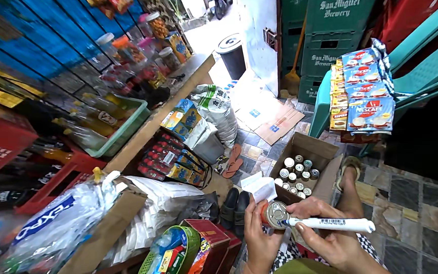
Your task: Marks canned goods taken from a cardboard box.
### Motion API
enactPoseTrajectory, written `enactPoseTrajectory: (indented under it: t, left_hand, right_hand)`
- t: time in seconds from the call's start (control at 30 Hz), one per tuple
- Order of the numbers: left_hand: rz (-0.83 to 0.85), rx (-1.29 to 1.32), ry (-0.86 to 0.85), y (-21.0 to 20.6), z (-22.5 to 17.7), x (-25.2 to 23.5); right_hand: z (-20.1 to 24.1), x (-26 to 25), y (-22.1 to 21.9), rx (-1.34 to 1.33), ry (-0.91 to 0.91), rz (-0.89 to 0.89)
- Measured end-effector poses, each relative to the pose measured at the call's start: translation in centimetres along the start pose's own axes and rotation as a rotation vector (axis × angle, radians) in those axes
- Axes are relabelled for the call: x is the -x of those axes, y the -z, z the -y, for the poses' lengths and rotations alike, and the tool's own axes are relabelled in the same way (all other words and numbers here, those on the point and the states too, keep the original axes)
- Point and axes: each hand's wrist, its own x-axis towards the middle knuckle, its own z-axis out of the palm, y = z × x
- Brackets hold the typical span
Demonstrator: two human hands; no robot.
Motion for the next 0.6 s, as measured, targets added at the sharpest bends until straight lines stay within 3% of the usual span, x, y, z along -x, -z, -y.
enactPoseTrajectory:
  t: [0.47,0.6]
  left_hand:
    - [0.003,-0.003,0.011,-0.28,0.23,0.05]
    - [0.006,0.032,0.038,-0.50,0.23,-0.15]
  right_hand:
    - [-0.20,-0.14,0.26,0.060,0.003,0.026]
    - [-0.08,-0.51,0.74,-0.126,-0.130,-0.019]
